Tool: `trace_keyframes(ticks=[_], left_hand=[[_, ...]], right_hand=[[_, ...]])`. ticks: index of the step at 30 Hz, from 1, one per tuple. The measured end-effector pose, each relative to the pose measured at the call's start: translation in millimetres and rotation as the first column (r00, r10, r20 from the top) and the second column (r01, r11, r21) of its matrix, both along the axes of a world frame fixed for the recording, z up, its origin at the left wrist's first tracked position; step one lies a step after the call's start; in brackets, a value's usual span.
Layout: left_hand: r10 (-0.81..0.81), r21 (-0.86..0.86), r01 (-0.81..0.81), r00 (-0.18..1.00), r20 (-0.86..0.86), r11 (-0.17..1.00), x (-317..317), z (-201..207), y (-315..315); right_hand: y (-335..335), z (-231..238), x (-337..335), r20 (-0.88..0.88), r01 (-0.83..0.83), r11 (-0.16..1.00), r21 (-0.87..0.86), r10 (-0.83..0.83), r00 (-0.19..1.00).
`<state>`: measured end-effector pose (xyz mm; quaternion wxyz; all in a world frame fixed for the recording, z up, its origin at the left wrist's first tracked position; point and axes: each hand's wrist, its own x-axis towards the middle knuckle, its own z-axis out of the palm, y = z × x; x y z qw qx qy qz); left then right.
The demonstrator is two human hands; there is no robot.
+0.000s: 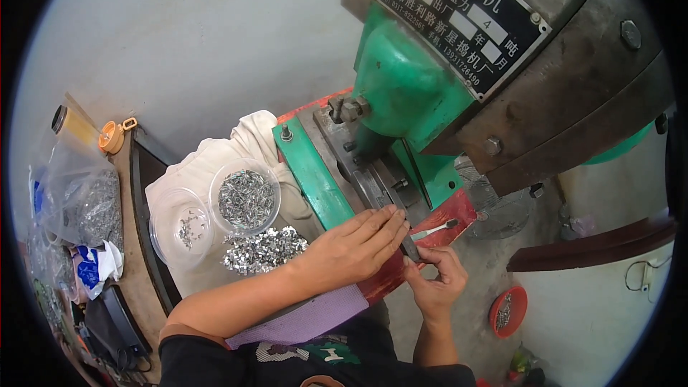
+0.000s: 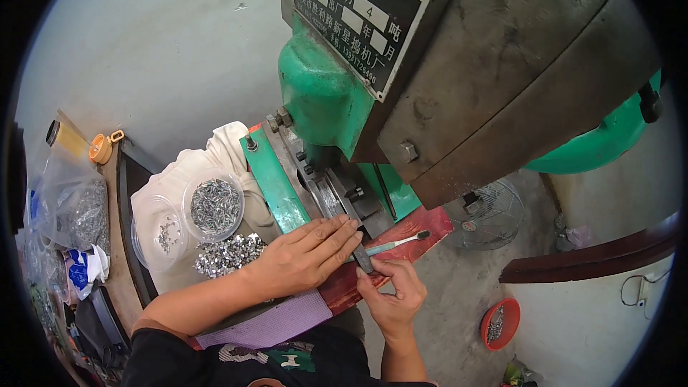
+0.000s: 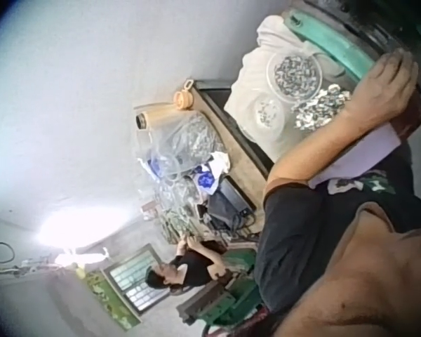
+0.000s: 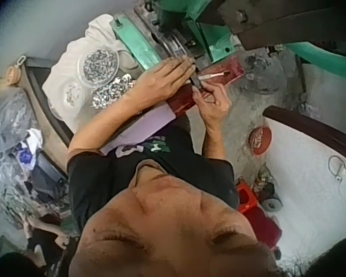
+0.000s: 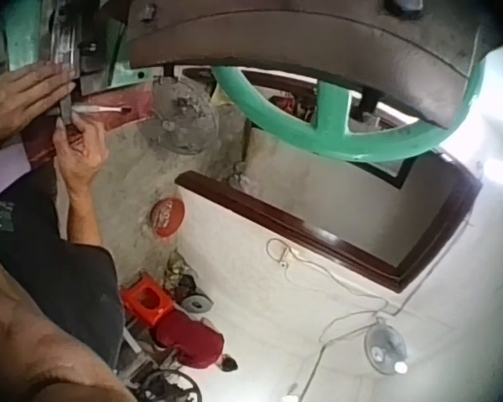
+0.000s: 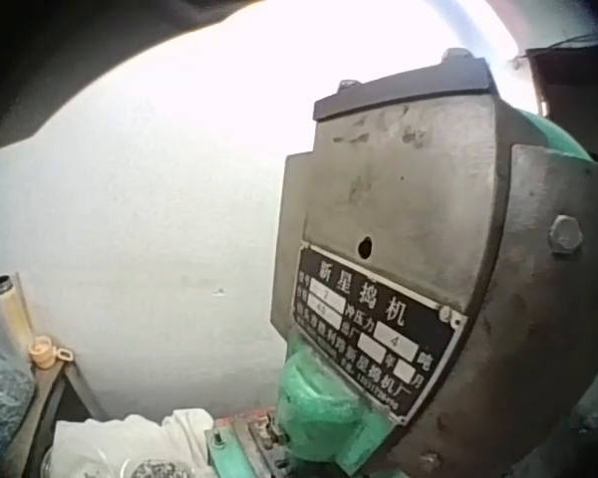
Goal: The person inserts small metal studs by hand into a slotted strip, then uses a press machine to secure them.
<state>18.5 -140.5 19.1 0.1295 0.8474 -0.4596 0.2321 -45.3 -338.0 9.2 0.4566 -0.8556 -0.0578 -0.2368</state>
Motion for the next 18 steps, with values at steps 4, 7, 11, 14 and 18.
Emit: trace_keyframes(ticks=[4, 7, 11, 14, 18], left_hand=[[0.033, 0.017, -0.033, 0.999, 0.01, 0.999, -2, 1, -1], [0.023, 0.011, -0.023, 1.0, 0.02, 1.0, -1, 0, -1], [0.048, 0.053, -0.051, 0.998, 0.043, 0.997, 0, 1, -2], [0.051, 0.036, -0.053, 0.997, 0.052, 0.998, 1, -1, -2], [0.075, 0.025, -0.077, 0.995, 0.064, 0.997, 5, -5, 2]], right_hand=[[0, 2, 0, 0.014, -0.013, 1.0, -0.018, 0.013, 1.0], [-3, -5, 0, 0.028, 0.021, 1.0, -0.013, -0.02, 0.999], [-3, -4, 7, 0.03, 0.031, 1.0, -0.002, -0.031, 0.999], [-1, -2, 6, 0.015, 0.034, 0.999, 0.01, -0.034, 0.999], [8, -6, 11, 0.038, 0.038, 0.999, -0.024, -0.037, 0.999]])
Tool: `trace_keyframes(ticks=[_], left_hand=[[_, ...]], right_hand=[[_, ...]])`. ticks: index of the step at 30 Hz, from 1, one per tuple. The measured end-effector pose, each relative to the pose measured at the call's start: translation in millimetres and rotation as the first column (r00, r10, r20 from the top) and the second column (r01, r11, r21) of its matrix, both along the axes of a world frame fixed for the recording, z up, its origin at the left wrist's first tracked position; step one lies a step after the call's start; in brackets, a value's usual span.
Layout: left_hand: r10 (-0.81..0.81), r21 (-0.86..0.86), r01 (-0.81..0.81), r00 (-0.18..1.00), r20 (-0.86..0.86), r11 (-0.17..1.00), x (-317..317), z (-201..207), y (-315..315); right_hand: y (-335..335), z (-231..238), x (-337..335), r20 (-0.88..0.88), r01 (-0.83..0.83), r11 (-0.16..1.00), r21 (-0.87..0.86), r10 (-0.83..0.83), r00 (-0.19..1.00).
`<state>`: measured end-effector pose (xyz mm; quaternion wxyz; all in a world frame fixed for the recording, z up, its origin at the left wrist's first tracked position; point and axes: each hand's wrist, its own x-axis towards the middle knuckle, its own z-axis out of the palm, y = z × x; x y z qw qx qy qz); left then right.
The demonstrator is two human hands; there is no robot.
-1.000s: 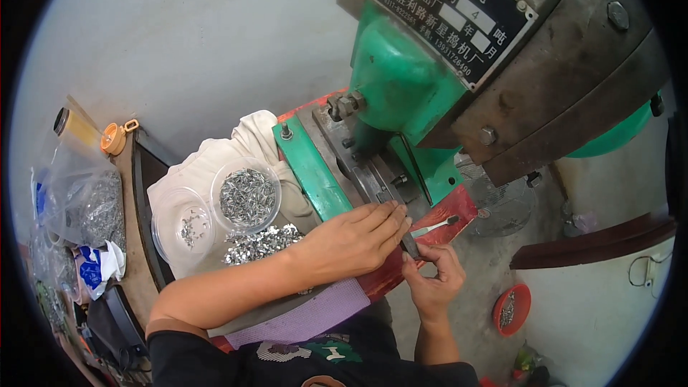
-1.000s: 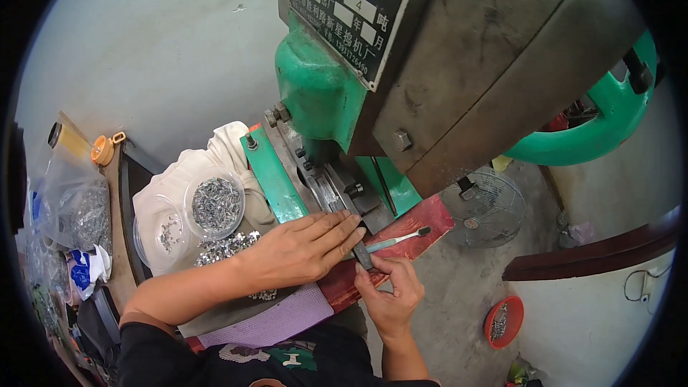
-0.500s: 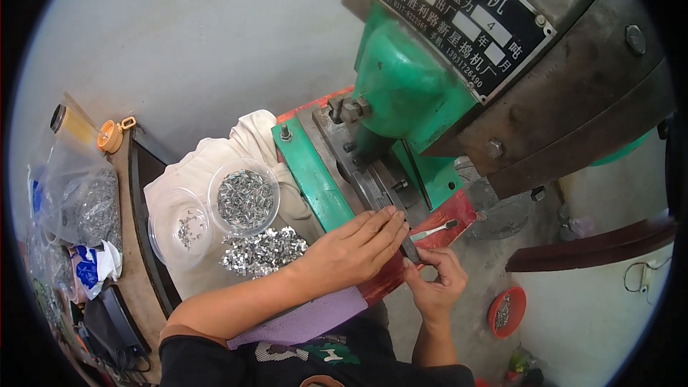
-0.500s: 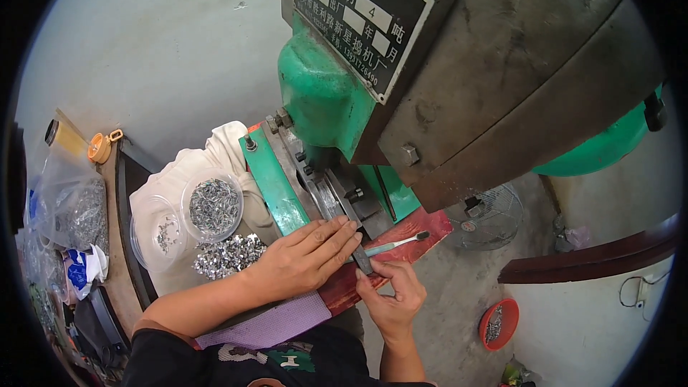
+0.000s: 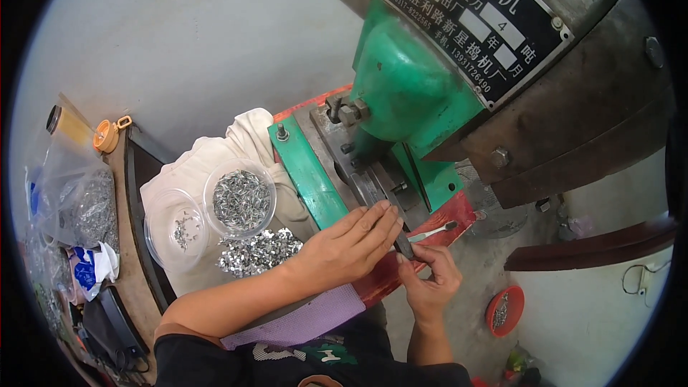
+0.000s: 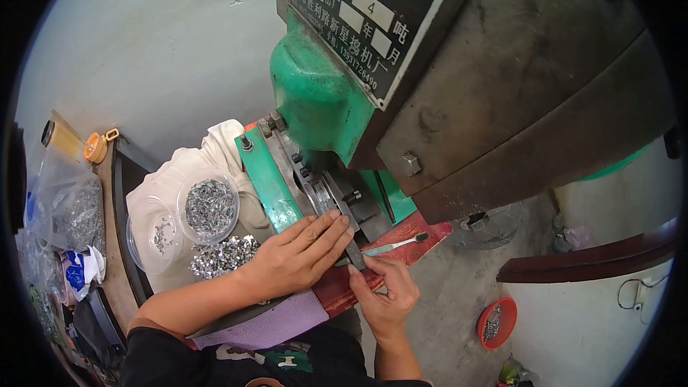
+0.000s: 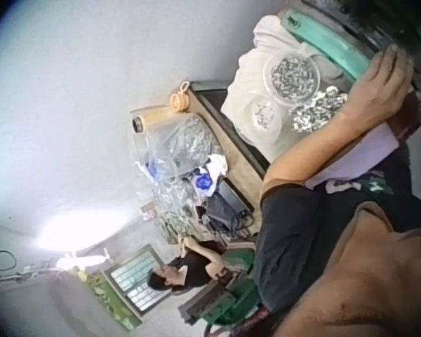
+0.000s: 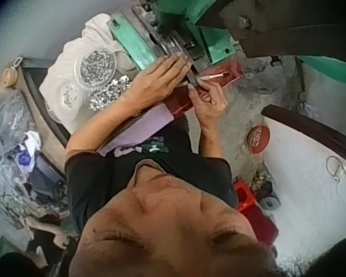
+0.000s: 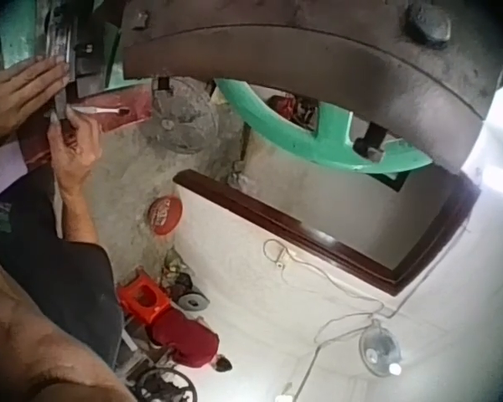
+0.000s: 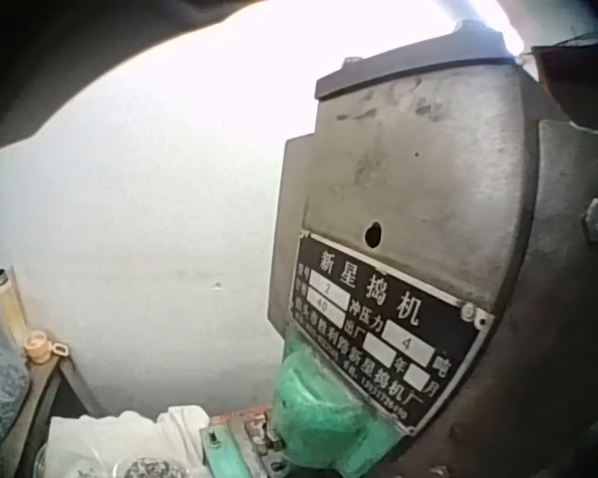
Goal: The person inserts small metal studs by hand into a slotted strip, then uses a press machine to secure them.
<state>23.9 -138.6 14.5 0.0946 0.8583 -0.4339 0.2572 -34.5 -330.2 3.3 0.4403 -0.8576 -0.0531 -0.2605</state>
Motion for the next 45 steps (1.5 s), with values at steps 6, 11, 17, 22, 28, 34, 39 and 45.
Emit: trace_keyframes(ticks=[6, 11, 17, 22, 28, 34, 39, 45], left_hand=[[0.052, 0.018, -0.053, 0.998, 0.033, 0.998, 13, -2, 8], [0.084, 0.033, -0.085, 0.996, 0.043, 0.996, 18, -4, 12], [0.081, 0.004, -0.081, 0.995, 0.055, 0.997, 22, -8, 13], [0.099, -0.003, -0.099, 0.995, 0.028, 0.995, 21, -7, 14], [0.099, -0.013, -0.098, 0.995, 0.004, 0.995, 21, -4, 11], [0.093, -0.016, -0.093, 0.996, -0.017, 0.996, 20, -4, 14], [0.018, -0.107, -0.033, 0.99, -0.14, 0.994, 17, -3, 19], [-0.062, -0.387, -0.068, 0.947, -0.314, 0.92, 1, -16, 24]], right_hand=[[13, -17, 14, -0.034, 0.013, 0.978, 0.207, -0.007, 0.999], [12, -13, 30, 0.099, -0.07, 0.993, 0.098, 0.06, 0.993], [-1, -10, 45, 0.097, -0.167, 0.984, 0.06, 0.16, 0.982], [-5, -5, 89, -0.015, -0.096, 0.991, -0.096, 0.095, 0.995], [-14, 6, 111, -0.197, -0.314, 0.937, -0.155, 0.282, 0.939], [-15, 1, 118, -0.227, -0.38, 0.92, -0.094, 0.352, 0.908], [-14, -2, 115, -0.189, -0.343, 0.934, -0.104, 0.32, 0.928], [-20, -8, 105, -0.28, -0.259, 0.956, 0.141, 0.289, 0.915]])
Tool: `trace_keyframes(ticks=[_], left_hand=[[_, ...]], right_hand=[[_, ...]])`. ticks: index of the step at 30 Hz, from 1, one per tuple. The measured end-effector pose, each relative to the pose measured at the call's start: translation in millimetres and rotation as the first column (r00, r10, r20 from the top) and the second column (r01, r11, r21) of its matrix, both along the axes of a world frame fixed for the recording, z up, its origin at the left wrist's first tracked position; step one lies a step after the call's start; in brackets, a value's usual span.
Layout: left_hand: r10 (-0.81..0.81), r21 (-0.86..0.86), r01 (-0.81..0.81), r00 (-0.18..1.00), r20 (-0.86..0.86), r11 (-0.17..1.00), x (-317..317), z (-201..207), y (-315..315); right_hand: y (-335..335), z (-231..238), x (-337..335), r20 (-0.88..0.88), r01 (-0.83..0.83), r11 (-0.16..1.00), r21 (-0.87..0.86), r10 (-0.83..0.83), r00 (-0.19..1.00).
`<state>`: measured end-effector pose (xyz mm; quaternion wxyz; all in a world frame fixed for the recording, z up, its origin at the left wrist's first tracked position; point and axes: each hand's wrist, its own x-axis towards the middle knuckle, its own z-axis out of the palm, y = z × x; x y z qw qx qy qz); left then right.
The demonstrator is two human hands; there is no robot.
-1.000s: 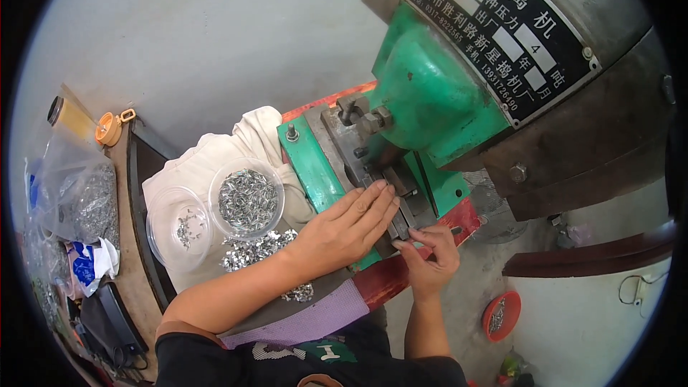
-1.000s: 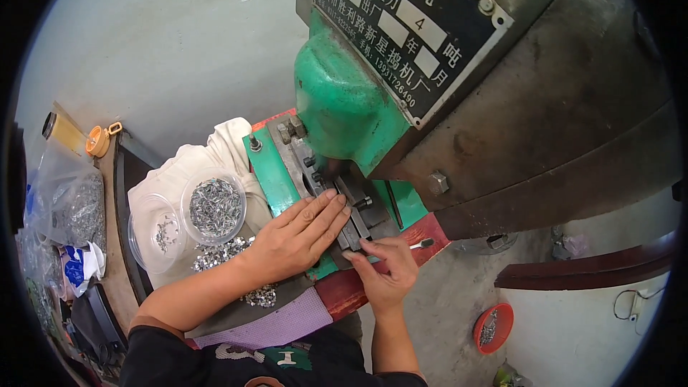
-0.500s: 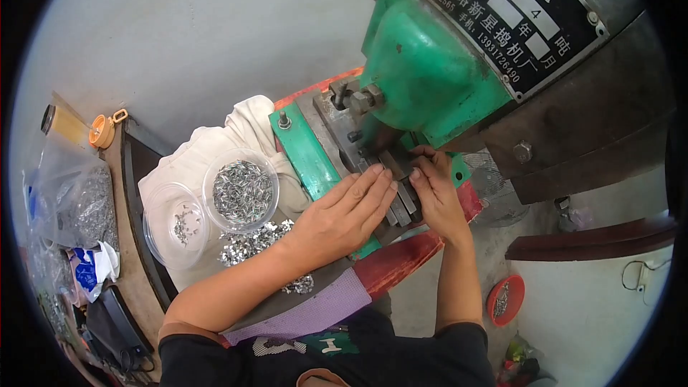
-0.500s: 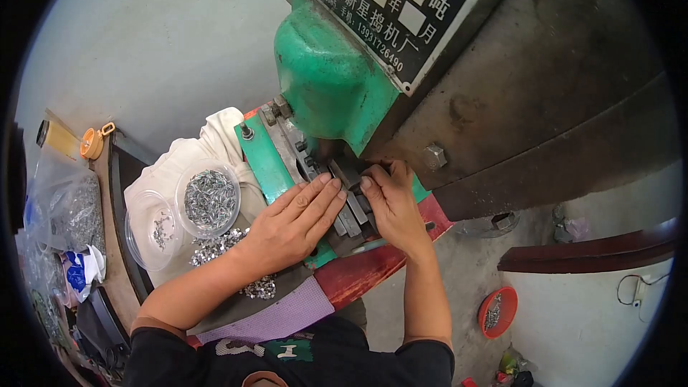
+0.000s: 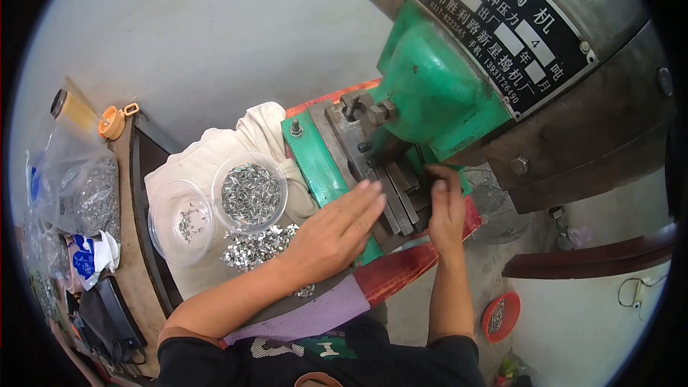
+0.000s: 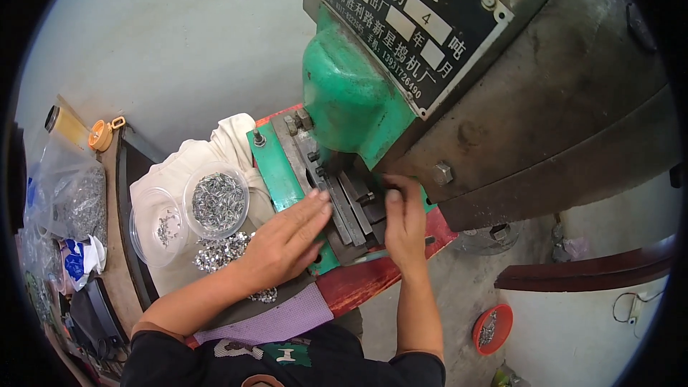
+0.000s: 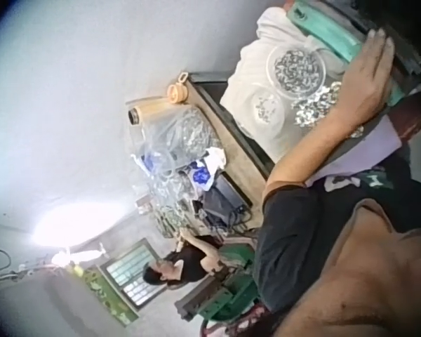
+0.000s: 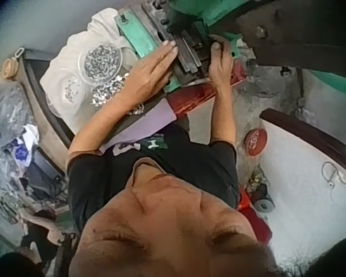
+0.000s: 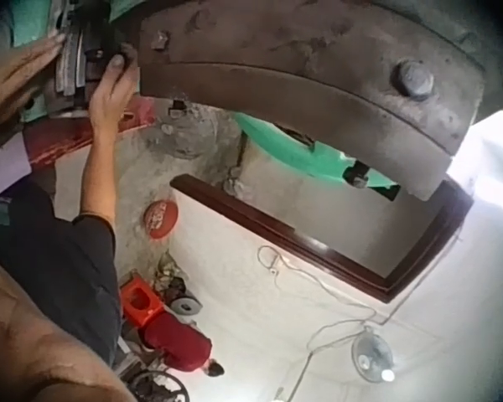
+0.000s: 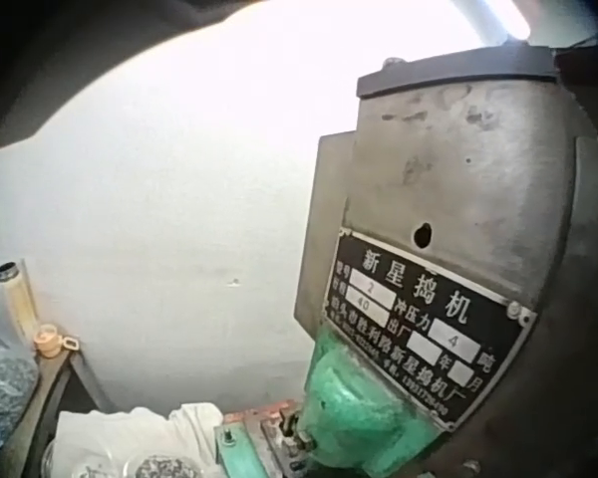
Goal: The person inserts small metal studs by hand into a slotted strip, then uses a press machine to secure them.
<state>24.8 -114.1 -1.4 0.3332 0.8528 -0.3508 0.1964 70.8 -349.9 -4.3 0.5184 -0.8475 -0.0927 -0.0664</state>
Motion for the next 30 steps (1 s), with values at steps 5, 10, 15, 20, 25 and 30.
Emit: trace_keyframes(ticks=[5, 10, 15, 20, 25, 30], left_hand=[[0.114, -0.209, -0.186, 0.942, -0.315, 0.96, -5, -4, -6], [0.13, -0.244, -0.229, 0.923, -0.363, 0.942, -4, -6, -16], [0.121, -0.274, -0.235, 0.918, -0.377, 0.933, -2, -9, -22], [0.161, -0.297, -0.288, 0.908, -0.388, 0.91, 1, -8, -27], [0.223, -0.301, -0.34, 0.905, -0.361, 0.891, 4, -9, -31], [0.247, -0.324, -0.36, 0.907, -0.34, 0.875, 18, -4, -32]], right_hand=[[-40, 1, -3, 0.683, 0.364, 0.86, 0.357, -0.507, 0.527], [-111, 84, 17, 0.729, 0.449, 0.727, 0.52, -0.651, 0.21], [-182, 146, 44, 0.891, 0.649, 0.74, 0.18, -0.402, 0.211], [-229, 167, 57, 0.915, 0.615, 0.781, 0.109, -0.321, 0.245], [-207, 207, 60, 0.84, 0.545, 0.827, 0.141, -0.392, 0.376], [-203, 237, 52, 0.827, 0.542, 0.828, 0.145, -0.402, 0.394]])
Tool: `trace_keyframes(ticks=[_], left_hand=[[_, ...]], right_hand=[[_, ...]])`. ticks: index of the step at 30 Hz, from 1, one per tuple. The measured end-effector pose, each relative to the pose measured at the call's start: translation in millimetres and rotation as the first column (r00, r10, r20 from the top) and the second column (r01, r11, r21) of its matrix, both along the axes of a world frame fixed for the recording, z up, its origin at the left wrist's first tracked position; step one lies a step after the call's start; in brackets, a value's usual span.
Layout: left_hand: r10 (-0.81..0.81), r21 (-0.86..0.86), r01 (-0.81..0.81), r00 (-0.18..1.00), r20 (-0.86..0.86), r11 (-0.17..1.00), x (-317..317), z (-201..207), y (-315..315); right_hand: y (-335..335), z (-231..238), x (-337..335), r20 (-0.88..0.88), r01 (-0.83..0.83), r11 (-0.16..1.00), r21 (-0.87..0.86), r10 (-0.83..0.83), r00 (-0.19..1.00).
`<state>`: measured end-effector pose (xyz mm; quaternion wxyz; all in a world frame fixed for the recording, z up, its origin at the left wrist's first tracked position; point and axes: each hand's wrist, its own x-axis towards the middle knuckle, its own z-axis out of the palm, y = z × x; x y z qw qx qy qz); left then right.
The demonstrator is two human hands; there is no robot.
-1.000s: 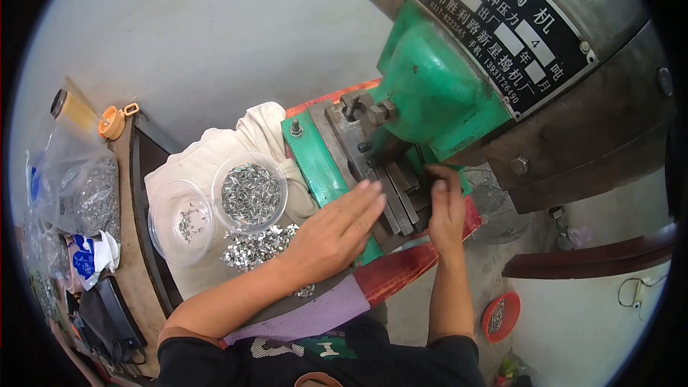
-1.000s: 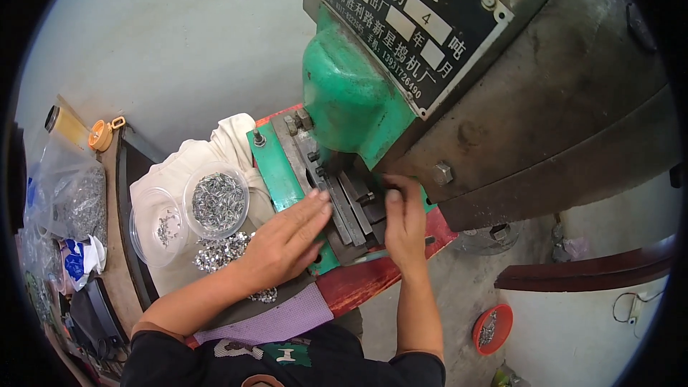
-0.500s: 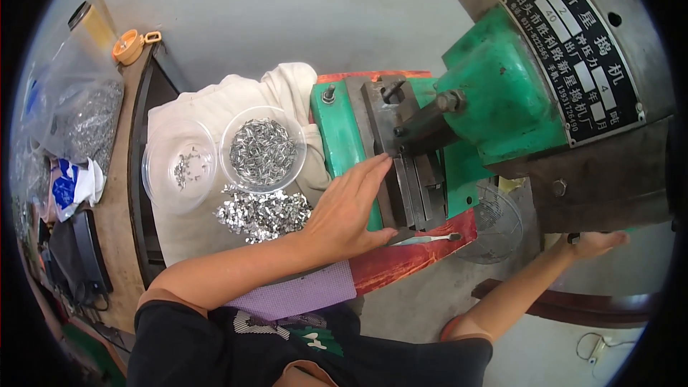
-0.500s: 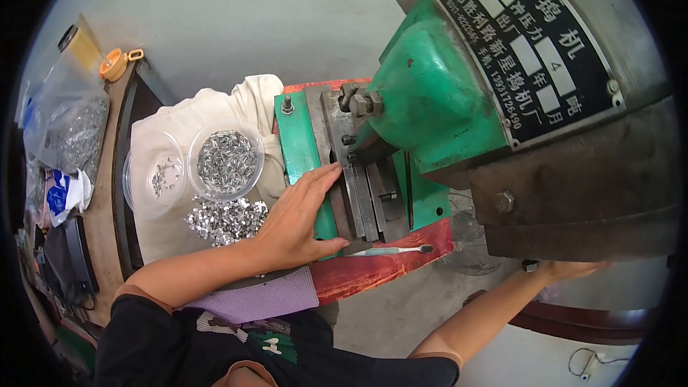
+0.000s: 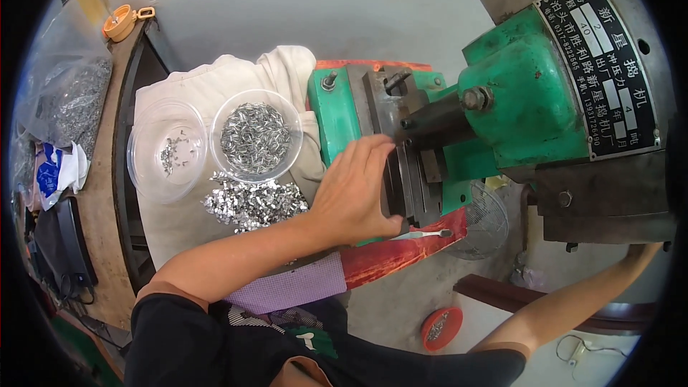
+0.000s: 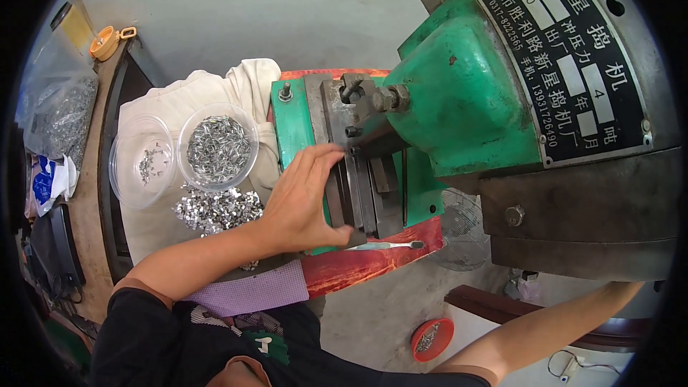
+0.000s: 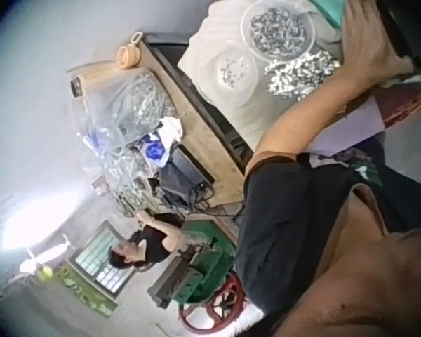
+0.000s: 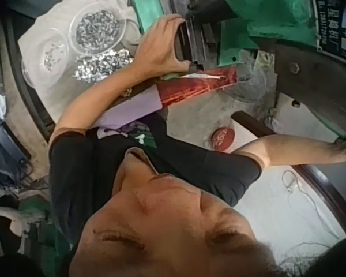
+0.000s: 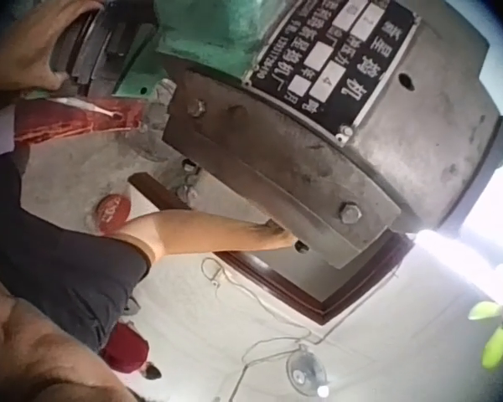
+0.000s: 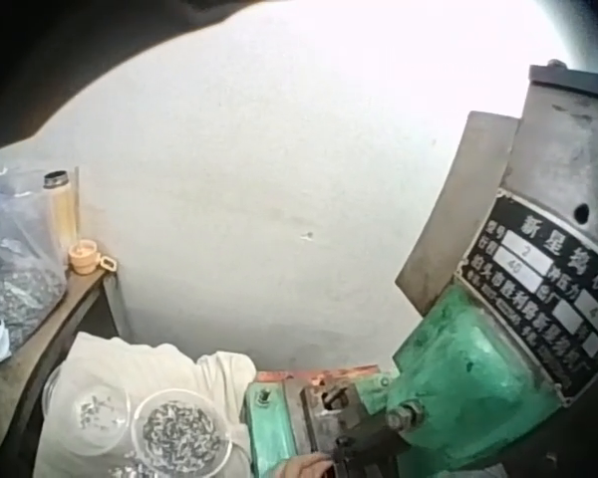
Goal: The person inserts small metal studs by hand into a slotted strip, then uses a press machine to secure them.
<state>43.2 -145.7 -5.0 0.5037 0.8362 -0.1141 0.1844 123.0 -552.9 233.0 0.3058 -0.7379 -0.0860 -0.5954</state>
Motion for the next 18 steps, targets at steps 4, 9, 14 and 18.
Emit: trace_keyframes(ticks=[4, 9, 14, 18], left_hand=[[0.014, -0.012, -0.015, 0.999, -0.034, 1.0, 21, 1, 3], [-0.001, 0.002, 0.001, 0.994, -0.112, 1.0, 35, 1, 7], [-0.004, -0.005, 0.003, 0.993, -0.122, 1.0, 38, -1, 7], [-0.001, -0.014, -0.001, 0.99, -0.14, 1.0, 41, -1, 7]], right_hand=[[0, 10, -4, -0.011, -0.019, 0.999, 0.03, 0.02, 1.0], [-2, 18, -5, -0.025, -0.041, 0.996, 0.074, 0.043, 0.999], [-7, 27, -6, -0.047, -0.057, 0.992, 0.111, 0.062, 0.997], [-9, 34, -3, -0.07, -0.08, 0.986, 0.143, 0.091, 0.993]])
